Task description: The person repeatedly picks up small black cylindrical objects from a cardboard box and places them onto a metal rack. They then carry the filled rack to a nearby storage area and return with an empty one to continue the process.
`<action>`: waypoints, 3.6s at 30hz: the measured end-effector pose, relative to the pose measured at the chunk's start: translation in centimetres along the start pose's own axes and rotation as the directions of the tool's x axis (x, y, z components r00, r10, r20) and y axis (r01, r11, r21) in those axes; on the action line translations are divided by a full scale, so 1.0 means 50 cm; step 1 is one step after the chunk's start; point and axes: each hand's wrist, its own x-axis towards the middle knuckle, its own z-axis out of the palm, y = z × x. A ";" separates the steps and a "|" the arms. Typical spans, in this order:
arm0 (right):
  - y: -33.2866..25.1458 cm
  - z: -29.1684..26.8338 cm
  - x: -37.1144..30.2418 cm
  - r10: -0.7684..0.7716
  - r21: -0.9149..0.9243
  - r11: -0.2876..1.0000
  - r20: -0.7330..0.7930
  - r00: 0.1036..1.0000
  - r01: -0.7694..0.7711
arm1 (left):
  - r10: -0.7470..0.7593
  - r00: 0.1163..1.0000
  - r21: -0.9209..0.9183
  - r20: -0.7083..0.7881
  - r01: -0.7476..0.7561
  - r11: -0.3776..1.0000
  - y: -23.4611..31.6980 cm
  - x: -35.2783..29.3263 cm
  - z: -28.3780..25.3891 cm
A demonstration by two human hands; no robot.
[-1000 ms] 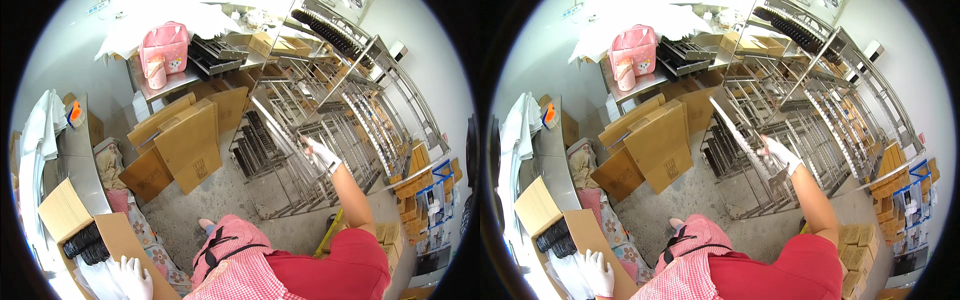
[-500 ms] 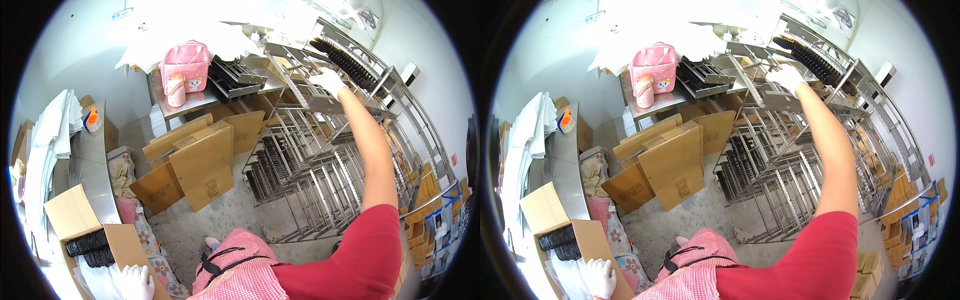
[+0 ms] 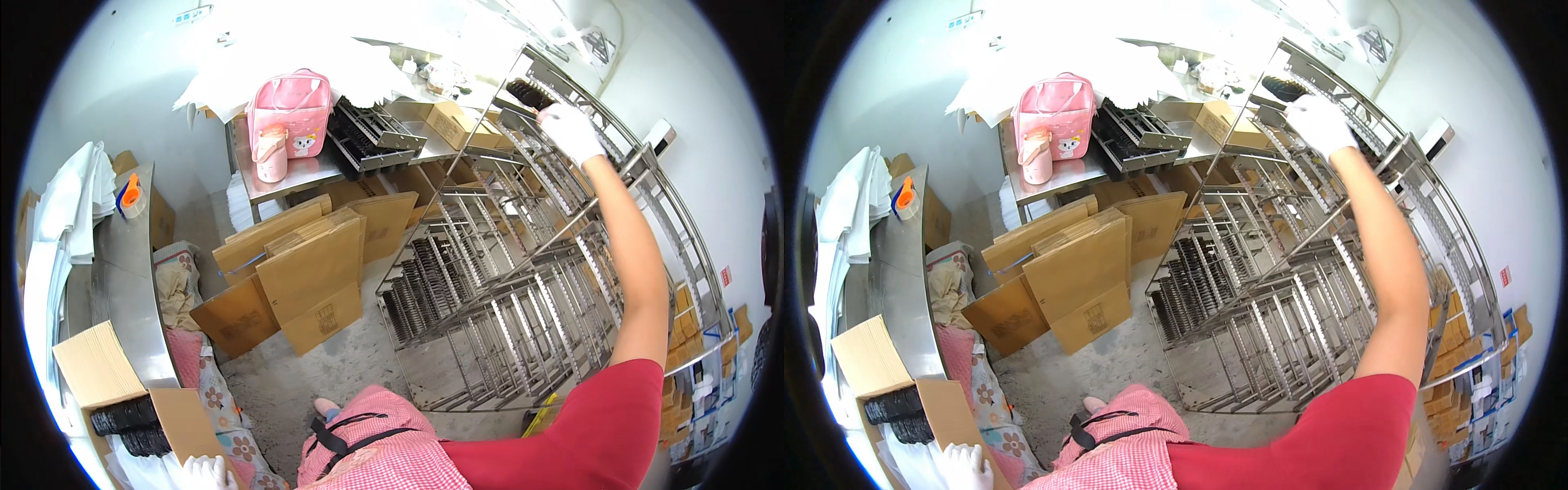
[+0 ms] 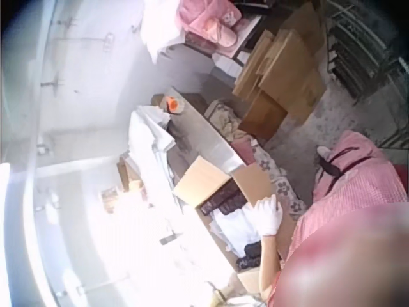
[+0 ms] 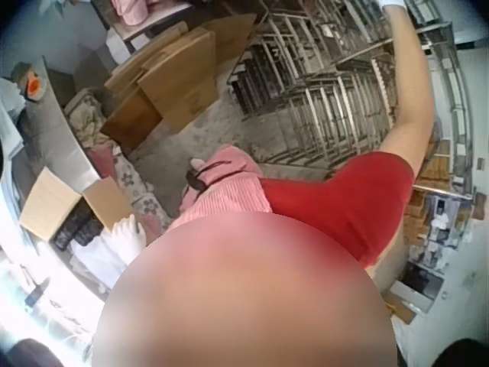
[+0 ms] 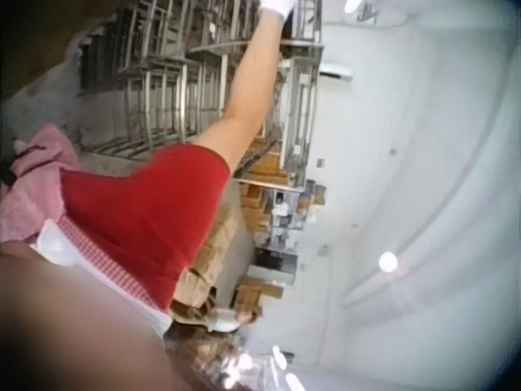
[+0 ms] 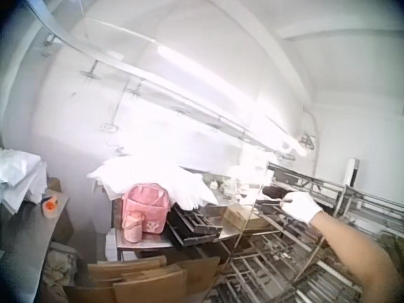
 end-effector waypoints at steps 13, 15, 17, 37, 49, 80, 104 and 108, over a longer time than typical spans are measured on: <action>0.053 -0.178 0.237 0.450 -0.112 0.869 0.582 0.677 -0.482 | -0.179 0.982 -0.082 0.060 0.184 0.980 0.002 -0.021 0.046; -0.044 -0.191 0.229 0.142 0.324 0.805 0.707 0.693 -0.496 | -0.156 0.986 -0.004 -0.061 0.156 0.988 0.014 -0.002 0.012; -0.223 -0.155 0.152 0.053 0.556 0.752 0.482 0.874 -0.353 | -0.179 0.982 -0.017 -0.055 0.178 0.984 0.024 0.012 -0.027; -1.279 -0.380 -0.638 -0.551 -0.223 -0.502 -0.663 -0.507 0.836 | -0.788 0.385 -0.734 -0.480 0.315 0.601 -0.232 -0.193 -0.528; -1.769 -0.473 -0.855 -0.676 0.660 -0.488 -0.700 -0.231 -0.571 | -0.871 -0.301 -0.747 -0.389 -0.450 0.489 -0.301 -0.583 -0.525; -1.969 -0.110 -0.996 -0.850 0.894 -0.380 -0.235 -0.472 0.237 | -0.853 0.055 -0.196 -0.519 0.964 0.181 -0.277 -0.617 -0.062; -1.942 -0.107 -1.106 -0.542 0.556 -0.786 -0.830 0.129 0.272 | -0.740 -0.295 -0.576 -0.605 0.804 0.150 -0.283 -0.596 -0.024; -1.920 -0.098 -1.082 -0.355 0.339 -0.819 -0.933 0.056 0.462 | -0.865 -0.502 -0.982 -0.003 -0.161 0.096 -0.262 -0.502 -0.074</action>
